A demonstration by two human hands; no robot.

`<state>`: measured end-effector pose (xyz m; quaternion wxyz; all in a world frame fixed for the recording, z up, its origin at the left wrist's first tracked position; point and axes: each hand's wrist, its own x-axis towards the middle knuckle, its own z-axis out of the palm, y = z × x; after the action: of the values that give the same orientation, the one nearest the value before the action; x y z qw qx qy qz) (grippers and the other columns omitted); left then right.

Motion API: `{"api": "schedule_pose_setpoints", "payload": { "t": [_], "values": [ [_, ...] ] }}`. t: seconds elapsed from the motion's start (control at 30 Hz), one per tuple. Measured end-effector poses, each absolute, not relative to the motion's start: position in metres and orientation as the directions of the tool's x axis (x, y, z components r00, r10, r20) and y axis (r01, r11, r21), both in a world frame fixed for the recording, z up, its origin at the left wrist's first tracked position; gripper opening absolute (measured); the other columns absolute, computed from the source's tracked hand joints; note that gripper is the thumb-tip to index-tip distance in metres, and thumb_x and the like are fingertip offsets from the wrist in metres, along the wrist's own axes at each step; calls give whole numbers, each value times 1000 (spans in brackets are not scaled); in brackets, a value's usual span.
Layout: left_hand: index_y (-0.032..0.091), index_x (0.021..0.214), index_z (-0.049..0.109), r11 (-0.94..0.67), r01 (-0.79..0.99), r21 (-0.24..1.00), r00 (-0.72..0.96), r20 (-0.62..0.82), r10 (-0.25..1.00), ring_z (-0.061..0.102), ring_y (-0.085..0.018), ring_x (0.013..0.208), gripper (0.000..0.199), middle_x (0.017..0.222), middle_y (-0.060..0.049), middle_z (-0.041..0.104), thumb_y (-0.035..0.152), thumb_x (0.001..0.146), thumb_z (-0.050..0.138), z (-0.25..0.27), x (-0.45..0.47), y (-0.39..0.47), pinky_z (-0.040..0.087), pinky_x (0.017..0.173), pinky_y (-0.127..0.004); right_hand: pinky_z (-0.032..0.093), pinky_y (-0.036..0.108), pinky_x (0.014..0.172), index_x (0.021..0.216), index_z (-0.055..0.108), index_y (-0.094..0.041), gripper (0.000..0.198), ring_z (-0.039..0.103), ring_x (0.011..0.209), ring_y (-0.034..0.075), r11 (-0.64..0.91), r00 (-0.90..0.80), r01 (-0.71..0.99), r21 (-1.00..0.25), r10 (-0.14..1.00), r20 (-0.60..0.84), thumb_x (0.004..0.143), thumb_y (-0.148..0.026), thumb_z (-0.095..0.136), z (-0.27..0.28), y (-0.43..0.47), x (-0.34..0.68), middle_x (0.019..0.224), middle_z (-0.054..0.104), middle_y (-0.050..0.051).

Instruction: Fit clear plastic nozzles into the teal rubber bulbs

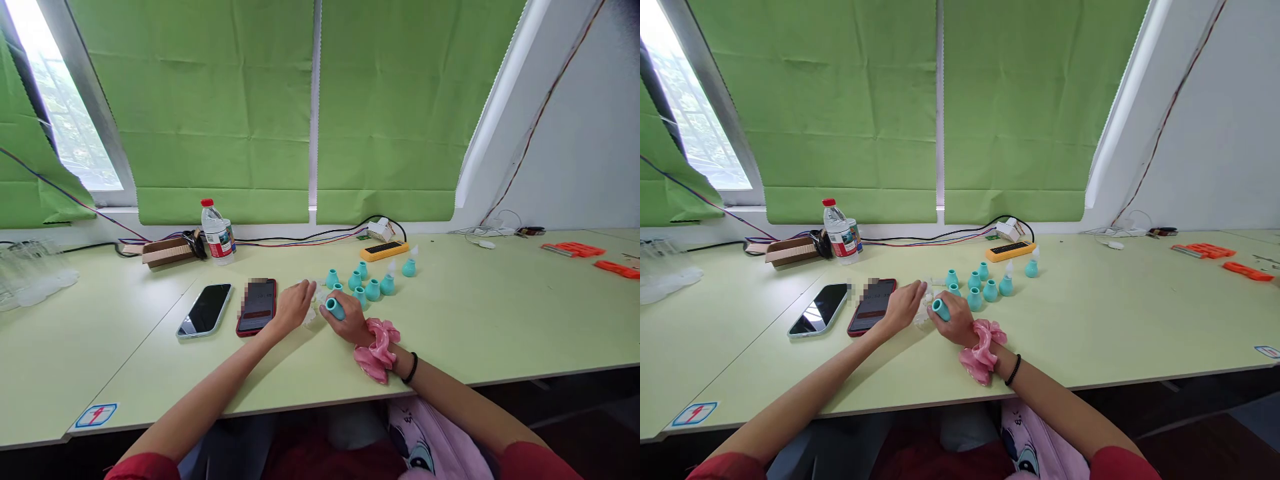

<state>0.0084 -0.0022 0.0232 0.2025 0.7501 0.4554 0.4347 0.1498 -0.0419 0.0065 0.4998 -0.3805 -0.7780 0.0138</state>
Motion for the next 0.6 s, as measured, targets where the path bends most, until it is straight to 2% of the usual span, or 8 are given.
{"api": "schedule_pose_setpoints", "payload": {
  "t": [0.1, 0.13, 0.2, 0.3, 0.43, 0.6],
  "values": [
    [17, 75, 48, -558, 778, 288, 350, 539, 766, 43, -20, 81, 25, 80, -8, 49, 38, 80, 35, 12, 10, -5, 34, 68, -29, 37, 26, 61, 71, 43, -20, 6, 48, 63, 14, 684, -139, 553, -475, 639, 757, 73, -26, 45, 12, -43, 154, 66, 51, 1],
    [17, 81, 48, -533, 824, 192, 372, 526, 765, 41, -22, 87, 25, 88, -10, 48, 36, 82, 32, 8, 10, -5, 33, 71, -33, 37, 26, 61, 71, 44, -20, 6, 48, 63, 13, 683, -126, 546, -486, 640, 758, 72, -26, 45, 14, -43, 155, 66, 51, 0],
    [16, 89, 47, -505, 859, 82, 410, 479, 776, 39, -24, 92, 26, 99, -12, 44, 33, 84, 27, 0, 11, -6, 32, 75, -38, 37, 26, 61, 71, 44, -20, 7, 48, 62, 13, 681, -122, 541, -493, 644, 756, 72, -26, 45, 15, -43, 156, 66, 51, 0],
    [17, 99, 44, -539, 841, 51, 467, 438, 769, 36, -24, 97, 28, 108, -12, 40, 31, 84, 26, -5, 12, -7, 31, 79, -41, 37, 26, 61, 71, 43, -20, 8, 48, 62, 14, 666, -128, 553, -500, 662, 739, 73, -28, 44, 14, -43, 155, 66, 51, 0],
    [18, 112, 38, -552, 829, 90, 458, 457, 763, 32, -24, 107, 35, 116, -12, 37, 33, 84, 23, -5, 14, -9, 25, 88, -44, 36, 25, 61, 72, 43, -20, 8, 48, 63, 14, 668, -123, 552, -499, 658, 743, 74, -28, 44, 13, -42, 155, 67, 51, 1],
    [17, 125, 26, -538, 834, 117, 463, 380, 801, 17, -34, 119, 60, 131, -16, 24, 53, 77, 30, -8, 18, -12, 17, 91, -53, 36, 26, 62, 73, 43, -20, 9, 48, 64, 14, 658, -126, 557, -506, 669, 732, 75, -28, 42, 15, -43, 155, 67, 50, 1]
  ]
}}
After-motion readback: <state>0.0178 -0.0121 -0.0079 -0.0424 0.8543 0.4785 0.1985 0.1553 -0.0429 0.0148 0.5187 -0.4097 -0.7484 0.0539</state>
